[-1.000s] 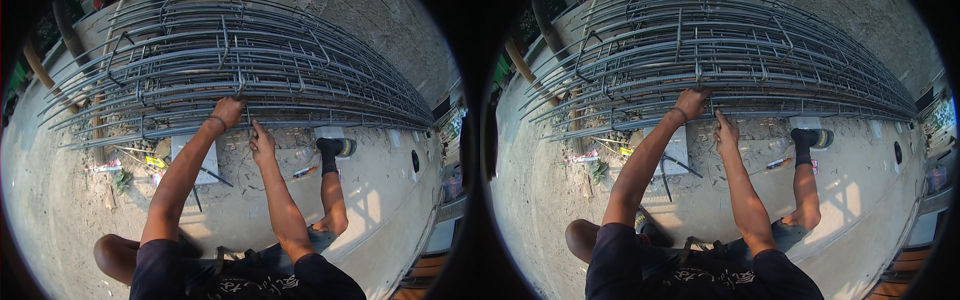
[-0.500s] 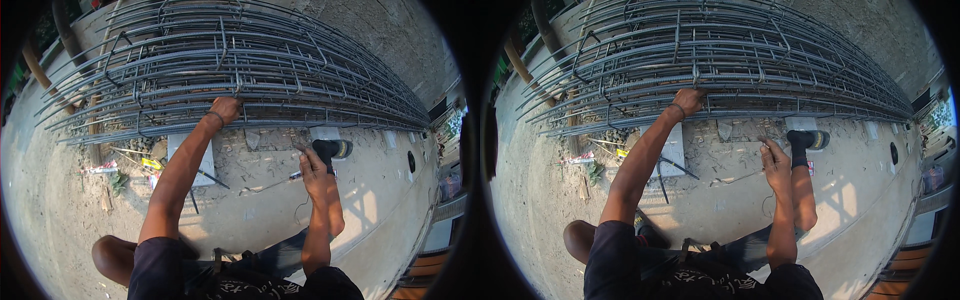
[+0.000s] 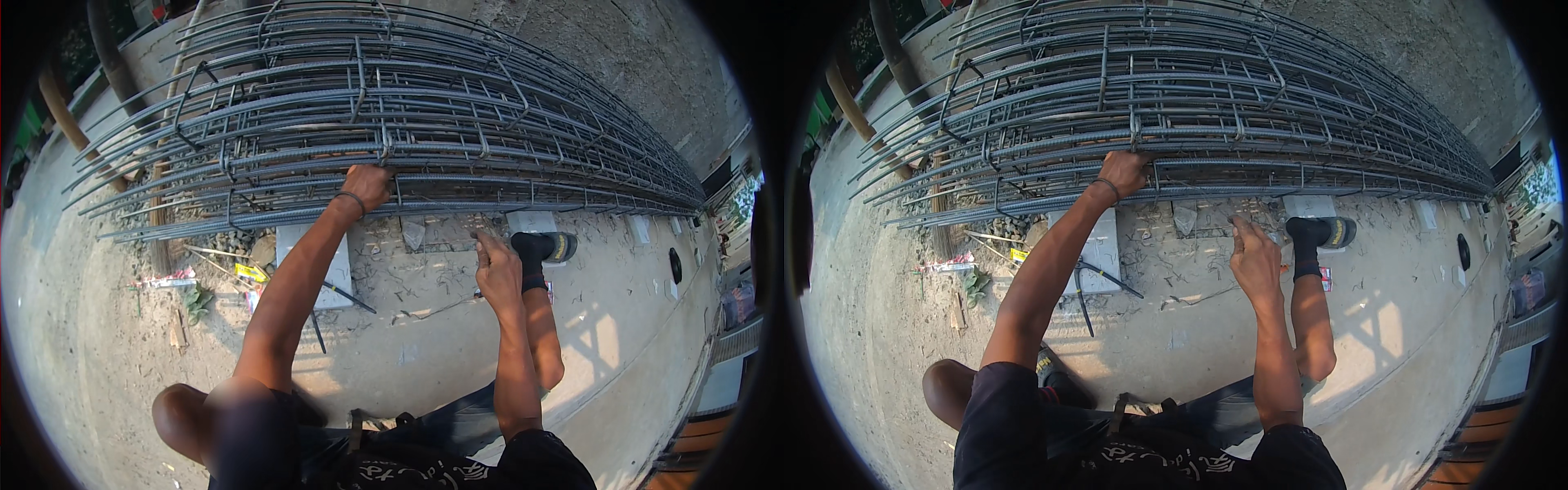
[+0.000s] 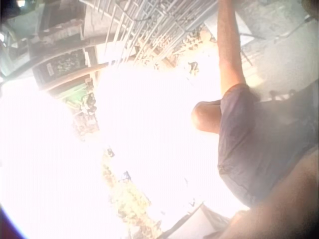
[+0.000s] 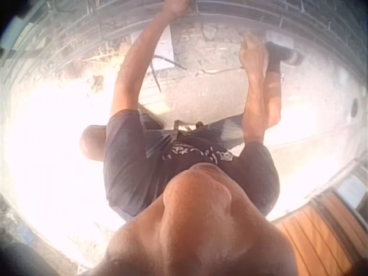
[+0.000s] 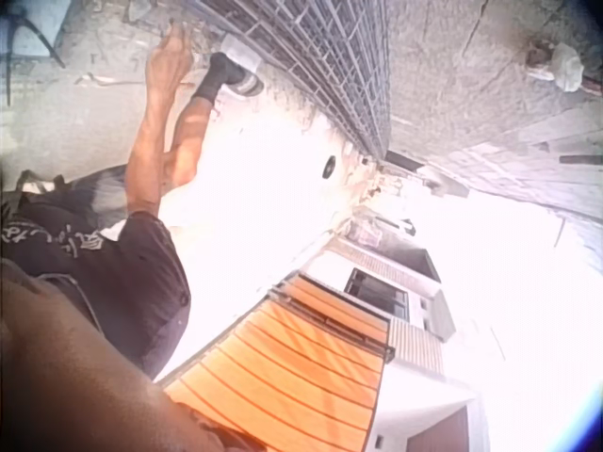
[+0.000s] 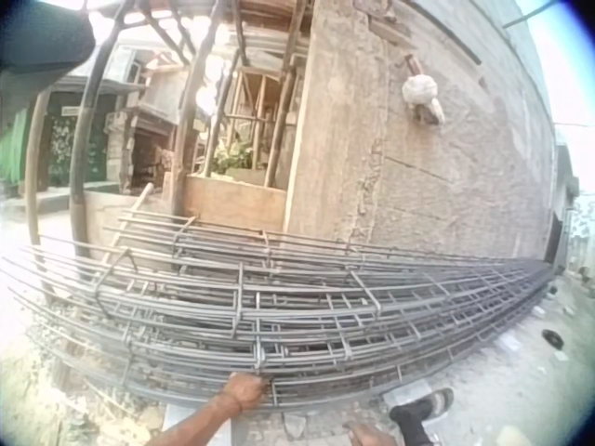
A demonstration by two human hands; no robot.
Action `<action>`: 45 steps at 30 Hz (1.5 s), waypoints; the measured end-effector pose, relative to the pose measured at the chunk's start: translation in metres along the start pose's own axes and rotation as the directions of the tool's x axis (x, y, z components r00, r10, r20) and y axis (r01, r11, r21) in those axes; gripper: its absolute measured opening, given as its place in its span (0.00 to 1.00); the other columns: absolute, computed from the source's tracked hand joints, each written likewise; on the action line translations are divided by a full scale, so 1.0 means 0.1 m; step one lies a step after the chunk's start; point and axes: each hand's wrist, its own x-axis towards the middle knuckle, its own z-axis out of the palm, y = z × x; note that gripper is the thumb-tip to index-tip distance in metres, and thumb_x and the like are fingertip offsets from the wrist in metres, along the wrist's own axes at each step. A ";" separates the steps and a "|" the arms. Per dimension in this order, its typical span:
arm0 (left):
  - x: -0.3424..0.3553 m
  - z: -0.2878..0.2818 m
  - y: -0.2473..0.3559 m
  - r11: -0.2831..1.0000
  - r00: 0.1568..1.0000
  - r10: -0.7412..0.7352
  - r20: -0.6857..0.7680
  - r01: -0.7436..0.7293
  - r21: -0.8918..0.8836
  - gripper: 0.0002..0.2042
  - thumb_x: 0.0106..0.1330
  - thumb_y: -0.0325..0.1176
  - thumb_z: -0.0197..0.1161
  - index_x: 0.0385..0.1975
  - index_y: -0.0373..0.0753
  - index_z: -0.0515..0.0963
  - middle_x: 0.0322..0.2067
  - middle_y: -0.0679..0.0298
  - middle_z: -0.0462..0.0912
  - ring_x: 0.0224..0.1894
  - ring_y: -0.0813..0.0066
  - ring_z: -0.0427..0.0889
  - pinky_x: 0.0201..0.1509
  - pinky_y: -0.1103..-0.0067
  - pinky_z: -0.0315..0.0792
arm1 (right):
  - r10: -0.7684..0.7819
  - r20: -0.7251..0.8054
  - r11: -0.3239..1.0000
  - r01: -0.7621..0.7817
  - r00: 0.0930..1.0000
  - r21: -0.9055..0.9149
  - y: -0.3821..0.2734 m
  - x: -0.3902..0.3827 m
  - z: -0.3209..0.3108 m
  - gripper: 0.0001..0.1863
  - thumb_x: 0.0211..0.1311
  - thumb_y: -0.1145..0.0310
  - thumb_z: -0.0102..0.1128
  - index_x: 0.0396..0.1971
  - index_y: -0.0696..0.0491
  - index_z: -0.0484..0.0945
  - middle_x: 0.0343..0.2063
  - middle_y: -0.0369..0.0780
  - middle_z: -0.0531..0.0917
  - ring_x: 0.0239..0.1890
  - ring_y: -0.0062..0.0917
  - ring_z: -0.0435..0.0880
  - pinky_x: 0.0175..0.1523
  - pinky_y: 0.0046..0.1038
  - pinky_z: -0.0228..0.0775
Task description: The person secures rebar cages together by twisting wire around the junctions using pliers, handling the wire by hand to loop it through before tightening and cutting it with the tool.
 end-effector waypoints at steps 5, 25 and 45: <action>-0.05 -0.04 0.00 0.999 0.999 -0.040 -0.031 0.040 -0.012 0.16 0.45 0.30 0.59 0.37 0.39 0.80 0.23 0.49 0.80 0.29 0.53 0.80 0.36 0.63 0.72 | -0.026 0.076 0.997 0.031 0.997 -0.077 -0.09 0.14 0.09 0.11 0.55 0.77 0.51 0.38 0.63 0.75 0.29 0.54 0.79 0.31 0.49 0.79 0.35 0.42 0.71; 0.00 -0.16 0.02 0.953 0.950 -0.294 0.103 0.300 -0.046 0.19 0.47 0.44 0.63 0.32 0.34 0.82 0.29 0.48 0.81 0.36 0.51 0.80 0.45 0.64 0.72 | 0.015 0.074 0.991 -0.005 0.997 -0.133 -0.17 0.39 0.38 0.08 0.52 0.75 0.51 0.30 0.62 0.76 0.25 0.54 0.79 0.30 0.48 0.80 0.38 0.43 0.71; -0.55 -0.48 -0.03 0.955 0.956 0.224 -0.190 -0.176 0.239 0.15 0.55 0.39 0.64 0.36 0.34 0.76 0.33 0.53 0.78 0.39 0.56 0.76 0.42 0.66 0.72 | 0.002 0.266 0.816 -0.156 0.964 0.556 -0.68 0.32 -0.52 0.10 0.64 0.71 0.51 0.40 0.58 0.79 0.20 0.37 0.77 0.21 0.18 0.70 0.29 0.21 0.63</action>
